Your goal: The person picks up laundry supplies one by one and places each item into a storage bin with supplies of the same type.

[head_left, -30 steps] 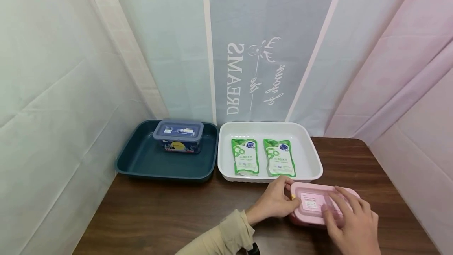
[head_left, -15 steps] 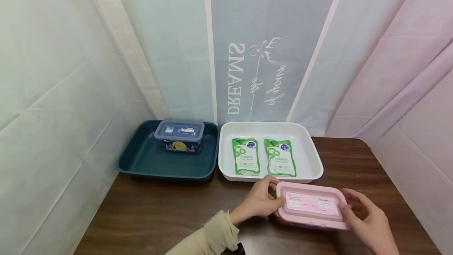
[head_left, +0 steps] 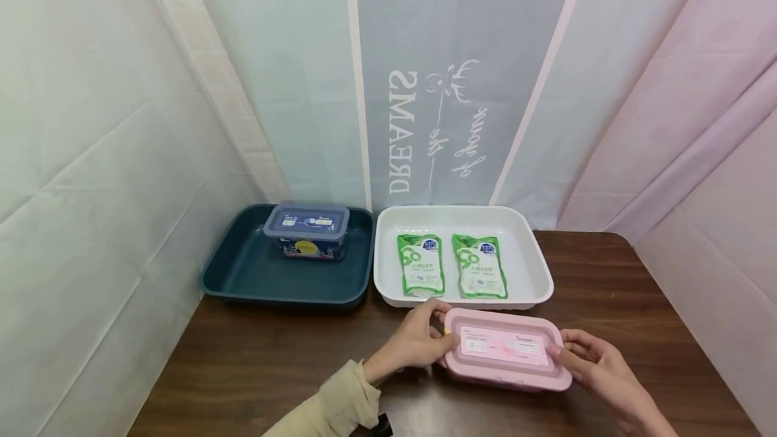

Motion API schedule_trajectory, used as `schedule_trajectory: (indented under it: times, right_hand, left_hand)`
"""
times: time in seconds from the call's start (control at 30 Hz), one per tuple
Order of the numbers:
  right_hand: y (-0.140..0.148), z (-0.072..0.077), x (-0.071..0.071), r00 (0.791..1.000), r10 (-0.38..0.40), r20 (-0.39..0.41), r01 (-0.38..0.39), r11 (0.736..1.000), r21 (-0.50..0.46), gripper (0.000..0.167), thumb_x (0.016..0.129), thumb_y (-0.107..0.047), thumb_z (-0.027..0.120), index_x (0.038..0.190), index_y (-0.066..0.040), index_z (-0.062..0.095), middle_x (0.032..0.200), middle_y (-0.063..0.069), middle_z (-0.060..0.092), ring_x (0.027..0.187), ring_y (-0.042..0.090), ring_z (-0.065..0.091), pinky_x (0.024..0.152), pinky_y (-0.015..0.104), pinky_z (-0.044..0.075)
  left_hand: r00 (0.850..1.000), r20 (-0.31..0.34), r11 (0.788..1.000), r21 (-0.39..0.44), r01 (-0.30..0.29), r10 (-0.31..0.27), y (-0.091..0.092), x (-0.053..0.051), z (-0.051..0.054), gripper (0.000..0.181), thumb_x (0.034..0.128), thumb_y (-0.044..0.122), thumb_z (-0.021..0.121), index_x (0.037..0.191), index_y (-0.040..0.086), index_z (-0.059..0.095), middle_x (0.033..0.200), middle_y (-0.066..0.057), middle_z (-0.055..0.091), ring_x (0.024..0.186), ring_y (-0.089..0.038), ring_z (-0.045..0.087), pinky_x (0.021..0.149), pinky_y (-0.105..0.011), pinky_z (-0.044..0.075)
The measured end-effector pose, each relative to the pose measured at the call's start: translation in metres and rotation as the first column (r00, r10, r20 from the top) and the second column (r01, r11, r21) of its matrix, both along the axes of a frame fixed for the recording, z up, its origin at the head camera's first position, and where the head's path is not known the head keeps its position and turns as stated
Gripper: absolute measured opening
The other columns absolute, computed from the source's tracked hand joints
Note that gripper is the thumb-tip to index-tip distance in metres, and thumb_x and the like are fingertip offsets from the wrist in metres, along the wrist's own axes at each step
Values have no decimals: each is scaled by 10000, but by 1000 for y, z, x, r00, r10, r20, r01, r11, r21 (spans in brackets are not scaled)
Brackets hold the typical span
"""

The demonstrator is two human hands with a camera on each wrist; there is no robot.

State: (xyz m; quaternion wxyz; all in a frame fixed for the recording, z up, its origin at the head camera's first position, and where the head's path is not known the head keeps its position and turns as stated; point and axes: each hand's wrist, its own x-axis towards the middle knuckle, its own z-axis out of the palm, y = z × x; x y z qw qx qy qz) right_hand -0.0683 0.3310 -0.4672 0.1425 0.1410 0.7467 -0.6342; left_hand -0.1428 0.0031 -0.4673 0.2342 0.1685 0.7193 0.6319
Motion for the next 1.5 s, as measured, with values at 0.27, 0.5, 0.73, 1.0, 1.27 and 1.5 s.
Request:
schedule_trajectory:
  times: [0.27, 0.5, 0.73, 1.0, 1.27, 1.5]
  right_hand:
    - [-14, -1, -3, 998, 48, -32, -50, 996, -67, 206, 1065, -97, 647, 1241, -11, 584, 1012, 39, 665, 883, 121, 685, 760, 312, 636]
    - [-24, -2, -5, 993, 119, -24, -121, 988, -97, 97, 1089, -165, 629, 1164, -105, 645, 939, -28, 686, 842, 108, 688, 720, 312, 625]
    - [-35, -4, -6, 989, 150, 4, -149, 984, -97, 116, 1092, -201, 628, 1113, -87, 640, 929, -35, 679, 808, 113, 680, 683, 303, 610]
    - [-49, -4, -6, 990, 138, -10, -138, 986, -90, 165, 1076, -206, 654, 1111, -45, 642, 924, -6, 677, 791, 121, 683, 672, 312, 620]
    - [-64, -1, -7, 987, 157, -42, -161, 982, -99, 190, 1068, -194, 666, 1090, -9, 632, 919, 18, 677, 782, 132, 695, 662, 337, 632]
    - [-80, 8, -10, 962, 216, -165, -232, 969, -83, 219, 1078, -167, 645, 1061, 46, 600, 817, 7, 668, 664, 116, 648, 602, 323, 598]
  left_hand:
    - [999, 21, 999, 11, -45, 44, -20, 4, 1, 350, 912, 15, 748, 1225, -6, 591, 1048, -74, 589, 626, -131, 667, 624, -565, 637]
    - [991, 90, 995, 25, -101, 98, -36, 8, -3, 251, 933, 68, 769, 1100, -14, 601, 948, -83, 628, 615, -133, 684, 589, -366, 646]
    - [982, 148, 992, 15, -125, 121, -49, 13, -5, 222, 975, 131, 773, 1059, -22, 637, 904, -104, 673, 591, -152, 703, 582, -334, 640]
    - [968, 209, 983, 85, -162, 141, -60, 17, -12, 195, 989, 102, 754, 1049, -46, 640, 863, -77, 638, 609, -143, 668, 572, -305, 632]
    - [966, 210, 981, 87, -172, 151, -75, 20, -10, 216, 1002, 116, 745, 1068, -55, 632, 876, -73, 655, 617, -133, 663, 565, -289, 623]
    - [972, 180, 982, 88, -168, 150, -93, 21, 3, 247, 1014, 134, 719, 1094, -81, 625, 886, -76, 667, 647, -136, 673, 570, -295, 621]
